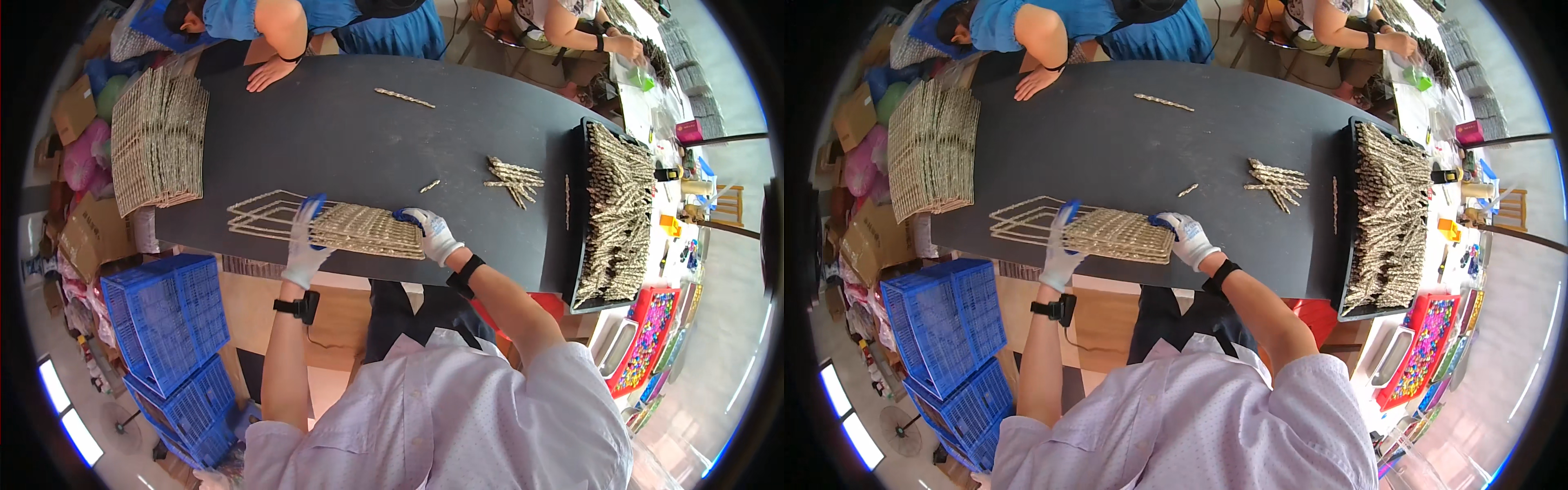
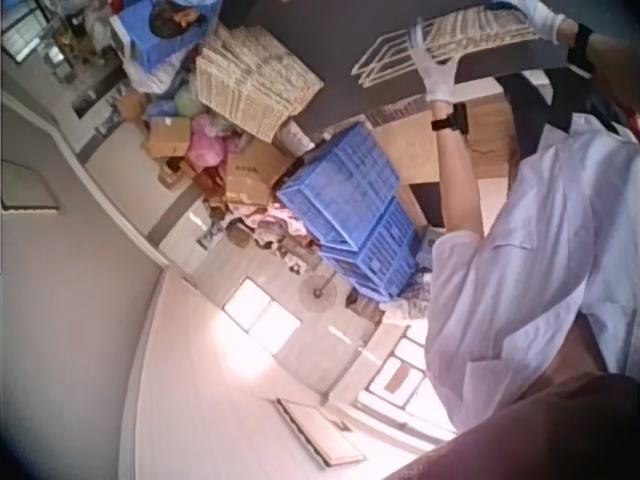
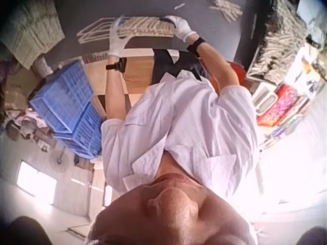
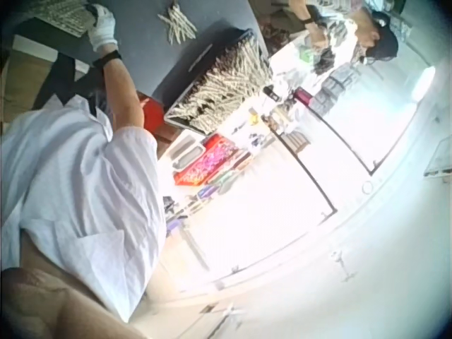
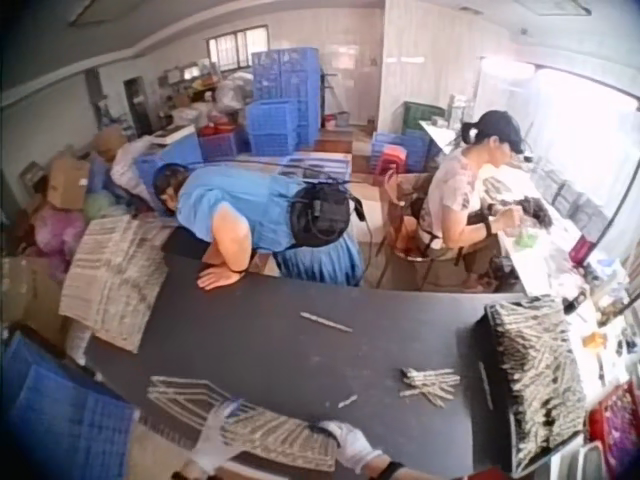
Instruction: The person assembles woven basket frames by inserting thin sticks into a rectangular grid structure. They pick up sticks from a pile on the table, place them into the frame slots, and occasionally adjust the frame or stack completed units.
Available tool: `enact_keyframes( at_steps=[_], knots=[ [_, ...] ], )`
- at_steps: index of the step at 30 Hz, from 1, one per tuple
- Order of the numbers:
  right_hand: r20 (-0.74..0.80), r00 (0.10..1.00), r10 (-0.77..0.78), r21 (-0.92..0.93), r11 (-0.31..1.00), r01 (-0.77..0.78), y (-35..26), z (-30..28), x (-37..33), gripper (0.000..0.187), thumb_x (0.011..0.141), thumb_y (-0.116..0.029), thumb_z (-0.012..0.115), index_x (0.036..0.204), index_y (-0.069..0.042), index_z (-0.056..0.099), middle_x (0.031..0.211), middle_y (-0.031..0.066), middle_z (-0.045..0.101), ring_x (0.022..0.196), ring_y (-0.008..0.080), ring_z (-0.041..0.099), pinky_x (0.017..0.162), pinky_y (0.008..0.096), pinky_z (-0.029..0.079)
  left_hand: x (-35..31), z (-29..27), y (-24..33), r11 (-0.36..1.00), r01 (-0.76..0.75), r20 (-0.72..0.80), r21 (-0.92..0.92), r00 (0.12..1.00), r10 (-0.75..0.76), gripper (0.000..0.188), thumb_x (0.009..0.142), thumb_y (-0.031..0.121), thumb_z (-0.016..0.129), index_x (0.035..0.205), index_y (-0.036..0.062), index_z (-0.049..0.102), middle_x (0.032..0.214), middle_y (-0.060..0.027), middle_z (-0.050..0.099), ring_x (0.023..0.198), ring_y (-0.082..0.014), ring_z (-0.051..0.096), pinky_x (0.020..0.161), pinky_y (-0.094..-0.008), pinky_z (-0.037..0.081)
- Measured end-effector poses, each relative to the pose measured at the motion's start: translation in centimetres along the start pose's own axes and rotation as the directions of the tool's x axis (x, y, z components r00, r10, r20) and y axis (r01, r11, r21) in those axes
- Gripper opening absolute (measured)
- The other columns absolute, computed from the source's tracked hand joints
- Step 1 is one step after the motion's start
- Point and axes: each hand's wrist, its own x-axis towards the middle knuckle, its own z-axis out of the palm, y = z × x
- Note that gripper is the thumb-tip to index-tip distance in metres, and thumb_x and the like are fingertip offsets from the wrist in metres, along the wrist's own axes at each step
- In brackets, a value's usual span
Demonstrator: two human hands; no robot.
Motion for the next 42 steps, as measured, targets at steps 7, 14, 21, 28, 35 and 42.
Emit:
enact_keyframes(
  at_steps=[7,14,21,28,35,42],
  knots=[
    [-0.006,0.998,0.069,-0.029,0.997,-0.069,-0.1,-1.1,1.1,0.057,0.073,-0.015,0.074,0.125,-0.009,0.052,0.115,0.0164,0.061,0.110,0.0361,0.056,0.095,0.0413,0.045,2.2,0.9,2.1,0.956,0.190,0.082,-0.222,0.981,-0.176,0.054,0.068,-0.006,0.074,0.119,0.0056,0.058,0.110,-0.0073,0.064,0.098,-0.0143,0.061,0.085,-0.0278,0.051],
    [0.125,0.940,0.319,0.238,0.910,-0.340,-2.2,-4.1,2.4,0.050,0.091,-0.031,0.060,0.130,-0.004,0.044,0.105,0.0228,0.063,0.102,0.0395,0.059,0.087,0.0422,0.047,0.7,2.5,0.4,0.820,0.318,-0.082,-0.475,0.912,-0.401,0.037,0.077,-0.007,0.066,0.113,-0.0039,0.057,0.107,-0.0081,0.064,0.092,-0.0151,0.061,0.086,-0.0276,0.049],
    [0.101,0.817,0.567,0.030,0.820,-0.572,-3.3,-0.6,6.6,0.037,0.095,-0.030,0.049,0.117,-0.001,0.049,0.094,0.0260,0.064,0.092,0.0420,0.060,0.082,0.0466,0.046,0.9,5.3,-6.2,0.853,0.463,-0.341,-0.242,0.782,-0.521,0.064,0.077,0.012,0.076,0.130,-0.0035,0.044,0.125,-0.0152,0.054,0.112,-0.0258,0.054,0.097,-0.0351,0.044],
    [0.009,0.754,0.657,-0.036,0.754,-0.656,0.1,0.2,5.8,0.032,0.094,-0.029,0.050,0.109,-0.002,0.056,0.095,0.0227,0.066,0.089,0.0403,0.063,0.079,0.0475,0.049,1.1,7.7,-1.2,0.887,0.081,-0.247,0.455,0.968,0.039,0.071,0.080,0.037,0.070,0.136,0.0040,0.042,0.141,-0.0250,0.038,0.130,-0.0415,0.035,0.109,-0.0503,0.028],
    [0.436,0.661,0.611,0.225,0.637,-0.738,-1.9,-5.0,7.4,0.057,0.095,-0.051,0.047,0.122,-0.002,0.058,0.106,0.0165,0.067,0.096,0.0260,0.063,0.087,0.0375,0.049,1.3,9.8,-3.0,0.950,0.044,-0.221,0.309,0.975,0.027,0.066,0.087,0.026,0.065,0.141,0.0000,0.036,0.148,-0.0232,0.030,0.137,-0.0380,0.027,0.115,-0.0457,0.019],
    [0.116,0.769,0.628,0.128,0.759,-0.639,-0.7,-1.5,9.4,0.049,0.099,-0.039,0.035,0.114,0.000,0.060,0.111,0.0228,0.063,0.103,0.0408,0.059,0.091,0.0441,0.045,1.8,10.5,-2.9,0.971,0.076,-0.303,0.226,0.953,-0.004,0.059,0.088,0.025,0.064,0.139,0.0037,0.041,0.146,-0.0224,0.033,0.134,-0.0393,0.033,0.110,-0.0464,0.029]
  ],
)
